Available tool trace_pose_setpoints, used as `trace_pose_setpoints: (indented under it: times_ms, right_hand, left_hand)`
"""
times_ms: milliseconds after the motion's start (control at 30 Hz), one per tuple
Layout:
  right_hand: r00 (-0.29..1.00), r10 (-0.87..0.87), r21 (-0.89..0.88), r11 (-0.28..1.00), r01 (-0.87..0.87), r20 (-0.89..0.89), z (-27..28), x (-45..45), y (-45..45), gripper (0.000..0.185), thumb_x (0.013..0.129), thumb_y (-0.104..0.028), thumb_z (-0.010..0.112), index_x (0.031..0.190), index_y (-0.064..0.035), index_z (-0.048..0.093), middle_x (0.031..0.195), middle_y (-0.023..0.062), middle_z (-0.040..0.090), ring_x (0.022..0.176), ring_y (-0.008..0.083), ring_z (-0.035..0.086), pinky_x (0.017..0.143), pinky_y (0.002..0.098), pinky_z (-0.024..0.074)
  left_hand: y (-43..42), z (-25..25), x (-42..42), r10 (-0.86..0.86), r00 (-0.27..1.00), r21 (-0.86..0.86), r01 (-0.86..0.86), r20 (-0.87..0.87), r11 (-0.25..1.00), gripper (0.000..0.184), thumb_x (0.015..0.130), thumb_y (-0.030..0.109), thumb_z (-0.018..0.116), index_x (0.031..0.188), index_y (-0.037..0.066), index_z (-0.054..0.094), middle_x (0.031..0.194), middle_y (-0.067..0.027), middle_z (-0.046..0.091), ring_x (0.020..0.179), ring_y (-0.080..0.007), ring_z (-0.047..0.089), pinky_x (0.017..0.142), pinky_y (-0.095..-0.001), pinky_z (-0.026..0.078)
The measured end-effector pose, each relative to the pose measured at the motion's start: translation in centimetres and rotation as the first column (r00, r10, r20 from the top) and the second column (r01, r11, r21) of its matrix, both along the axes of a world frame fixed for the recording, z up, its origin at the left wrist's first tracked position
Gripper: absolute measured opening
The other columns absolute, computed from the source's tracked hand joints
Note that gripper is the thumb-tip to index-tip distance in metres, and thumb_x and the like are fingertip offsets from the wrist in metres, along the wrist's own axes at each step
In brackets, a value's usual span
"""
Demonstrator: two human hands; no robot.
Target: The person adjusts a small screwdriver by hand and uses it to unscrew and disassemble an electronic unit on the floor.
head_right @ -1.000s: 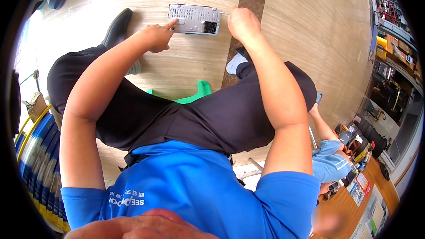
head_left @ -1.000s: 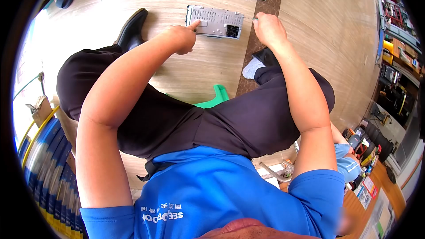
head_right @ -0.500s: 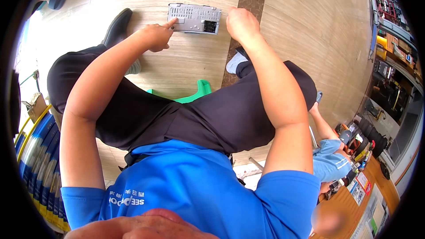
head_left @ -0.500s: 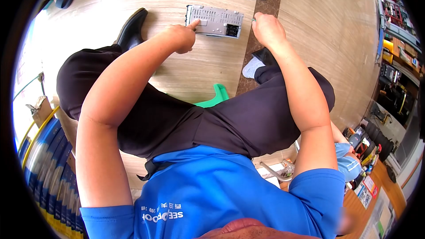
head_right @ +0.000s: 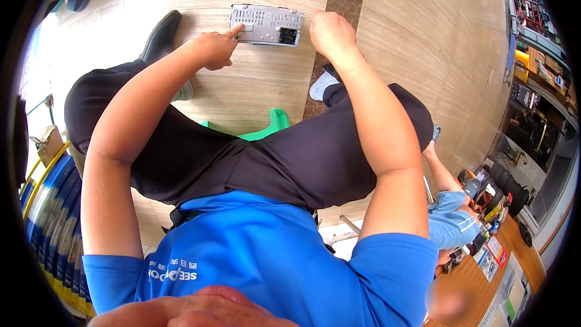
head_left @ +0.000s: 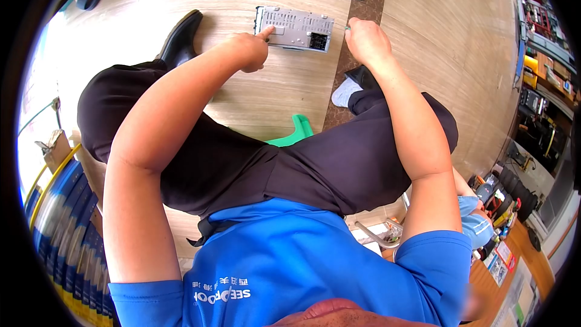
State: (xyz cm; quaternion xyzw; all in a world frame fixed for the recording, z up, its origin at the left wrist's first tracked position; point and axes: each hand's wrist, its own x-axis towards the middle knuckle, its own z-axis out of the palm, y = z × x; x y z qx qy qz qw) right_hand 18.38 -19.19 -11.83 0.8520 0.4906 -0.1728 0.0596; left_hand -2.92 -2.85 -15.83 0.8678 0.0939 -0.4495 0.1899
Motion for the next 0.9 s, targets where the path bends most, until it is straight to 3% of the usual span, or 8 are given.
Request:
trace_pose_setpoints:
  times_ms: [733, 800, 900]
  right_hand:
    - [0.999, 0.026, -0.043, 0.999, -0.024, 0.035, 0.56, -0.30, 0.45, 0.019, 0.091, -0.023, 0.064, 0.095, -0.0048, 0.068, 0.093, 0.0198, 0.072, 0.093, 0.0405, 0.068, 0.081, 0.0522, 0.0547]
    - [1.000, 0.008, -0.039, 0.999, -0.007, 0.025, 0.45, -0.11, 0.40, 0.020, 0.091, -0.024, 0.064, 0.094, -0.0050, 0.069, 0.093, 0.0198, 0.072, 0.093, 0.0406, 0.068, 0.081, 0.0521, 0.0548]
    - [0.998, 0.044, -0.040, 0.998, -0.043, 0.035, 0.33, -0.09, 0.36, 0.020, 0.092, -0.025, 0.063, 0.094, -0.0054, 0.069, 0.093, 0.0199, 0.072, 0.093, 0.0407, 0.068, 0.081, 0.0520, 0.0548]
  left_hand:
    - [-0.09, -0.47, -0.07, 0.006, 1.000, -0.001, -0.006, -0.006, 1.000, 0.057, 0.096, 0.028, 0.066, 0.145, 0.004, 0.048, 0.170, -0.0076, 0.005, 0.128, -0.0358, 0.056, 0.105, -0.0474, 0.049]
    - [-0.19, -0.34, -0.06, -0.006, 1.000, 0.033, 0.006, -0.001, 0.999, 0.064, 0.098, 0.025, 0.062, 0.155, 0.009, 0.039, 0.169, -0.0019, 0.018, 0.126, -0.0298, 0.060, 0.102, -0.0473, 0.049]
    - [-0.20, -0.10, -0.02, -0.007, 1.000, 0.036, 0.007, 0.001, 0.999, 0.061, 0.098, 0.025, 0.062, 0.154, 0.009, 0.041, 0.170, -0.0013, 0.012, 0.127, -0.0301, 0.060, 0.103, -0.0477, 0.049]
